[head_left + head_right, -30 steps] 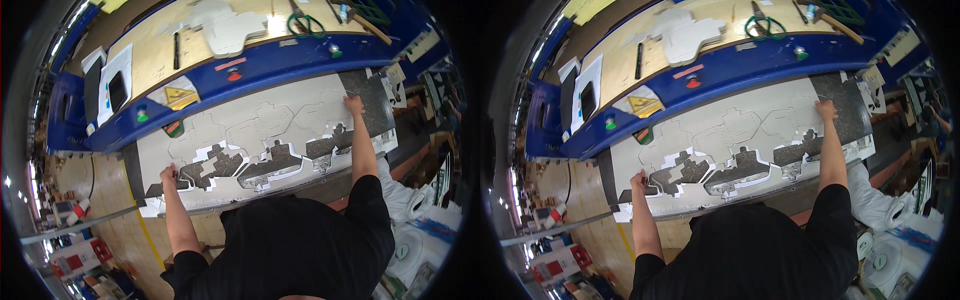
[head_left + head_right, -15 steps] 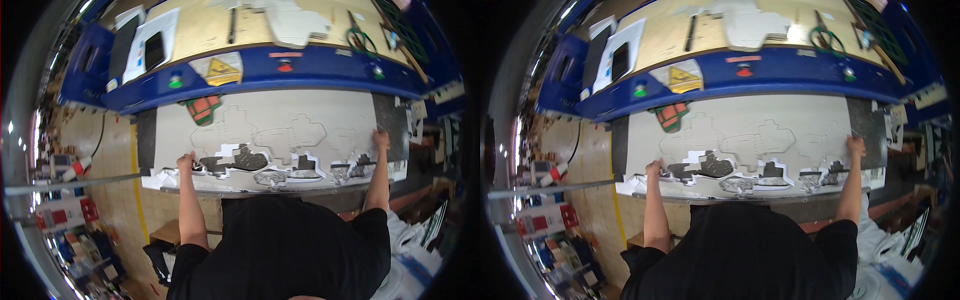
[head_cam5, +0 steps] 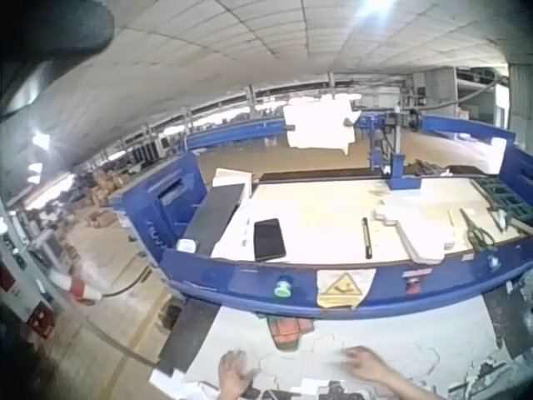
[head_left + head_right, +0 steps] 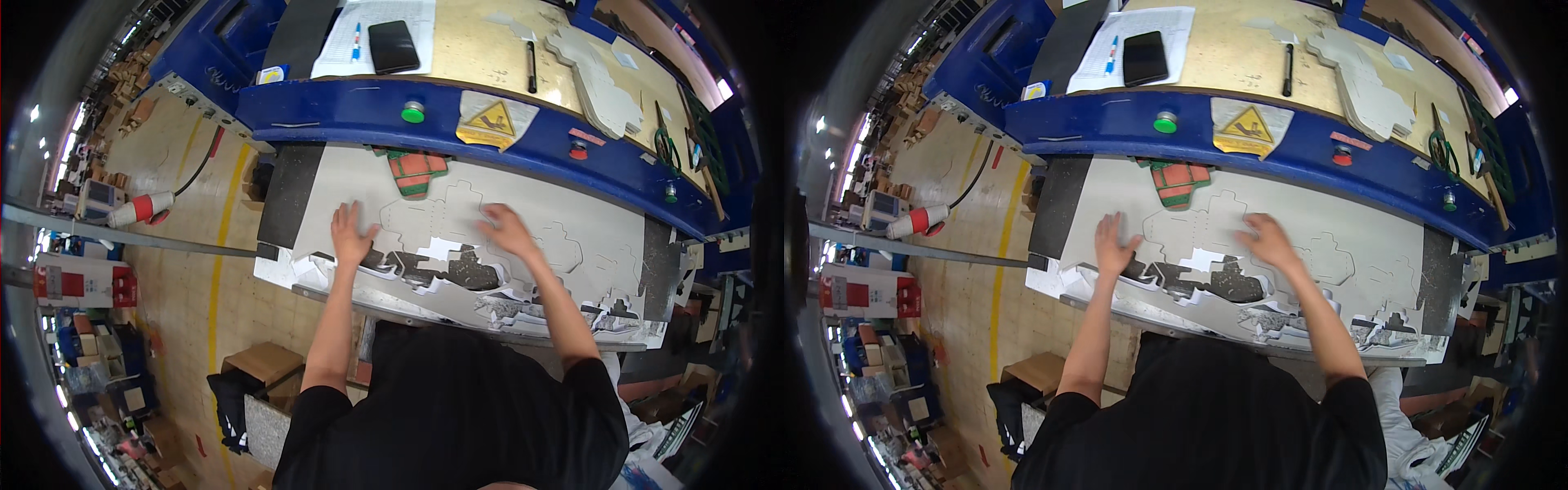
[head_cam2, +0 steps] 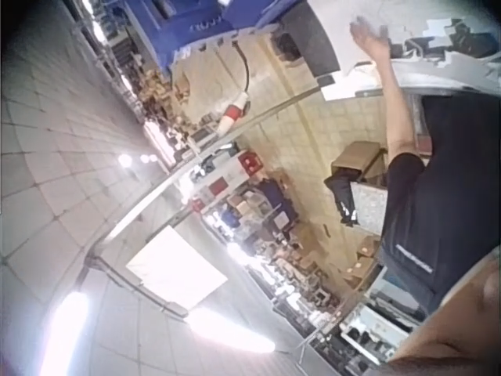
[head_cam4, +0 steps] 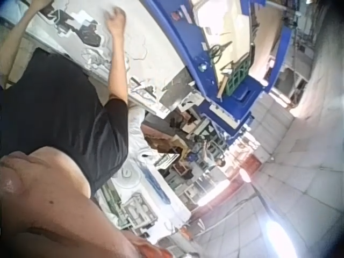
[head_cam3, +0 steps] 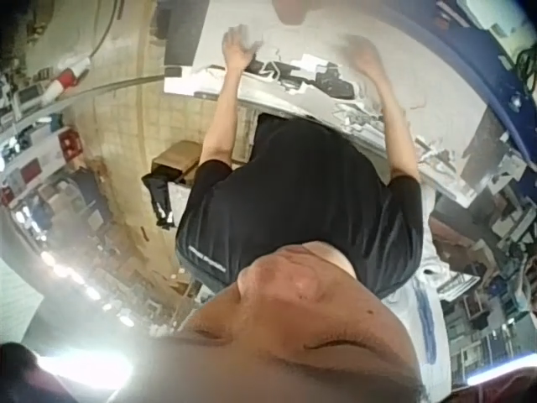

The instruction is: Operating a press machine to cut shoe pattern pieces from a sheet of material.

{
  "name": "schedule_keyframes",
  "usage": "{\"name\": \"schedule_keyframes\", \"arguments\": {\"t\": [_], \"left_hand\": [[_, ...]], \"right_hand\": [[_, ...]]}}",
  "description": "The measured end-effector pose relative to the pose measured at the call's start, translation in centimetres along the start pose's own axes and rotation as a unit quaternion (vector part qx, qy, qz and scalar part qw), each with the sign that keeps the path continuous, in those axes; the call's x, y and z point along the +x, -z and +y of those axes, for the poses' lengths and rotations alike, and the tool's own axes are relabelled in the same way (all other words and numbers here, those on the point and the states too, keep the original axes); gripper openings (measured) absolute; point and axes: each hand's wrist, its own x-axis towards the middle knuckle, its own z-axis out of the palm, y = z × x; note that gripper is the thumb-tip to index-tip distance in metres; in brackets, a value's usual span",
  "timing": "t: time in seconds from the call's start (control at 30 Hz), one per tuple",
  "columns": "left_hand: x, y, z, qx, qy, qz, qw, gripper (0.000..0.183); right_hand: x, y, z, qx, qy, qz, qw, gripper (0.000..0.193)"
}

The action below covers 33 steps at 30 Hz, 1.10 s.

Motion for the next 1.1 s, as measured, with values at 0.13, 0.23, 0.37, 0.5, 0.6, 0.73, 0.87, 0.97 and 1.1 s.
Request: {"name": "schedule_keyframes", "arguments": {"t": [0.13,0.23,0.37,0.5,0.6,0.73,0.87,0.97,1.1], "left_hand": [[1.4,-0.8,-0.5,0.029,0.058,-0.162,0.985,0.115],[2.8,-1.1,0.7,0.011,0.043,-0.216,0.975,0.116],[2.5,-0.6,0.2,-0.029,0.056,-0.229,0.972,0.114],[2.8,-0.5,-1.0,-0.087,0.026,-0.210,0.974,0.113],[3.7,-0.4,-2.0,-0.174,0.044,-0.181,0.967,0.096],[5.5,0.1,-7.5,-0.399,0.060,-0.029,0.914,0.065],[6.6,2.3,-11.7,-0.356,0.063,0.018,0.932,0.060],[7.4,3.9,-12.5,-0.216,-0.017,0.031,0.976,0.073],[8.3,4.9,-13.9,-0.142,-0.013,-0.012,0.990,0.106]], "right_hand": [[8.9,-8.1,-6.3,-0.015,-0.105,0.061,0.993,0.051],[14.2,-10.1,-2.0,0.057,-0.268,0.038,0.961,0.048],[13.6,-11.8,-3.4,0.020,-0.249,0.078,0.965,0.043],[12.3,-12.1,-5.5,0.004,-0.168,0.132,0.977,0.032],[12.5,-11.9,-4.9,-0.030,-0.135,0.146,0.980,0.026],[12.7,-10.7,-4.8,-0.016,-0.109,0.112,0.988,0.020],[14.1,-7.8,-4.1,-0.013,-0.007,0.036,0.999,0.015],[16.0,-7.4,-2.8,-0.056,0.080,0.002,0.995,0.013],[18.3,-8.1,-4.4,-0.055,0.143,-0.066,0.986,0.009]]}}
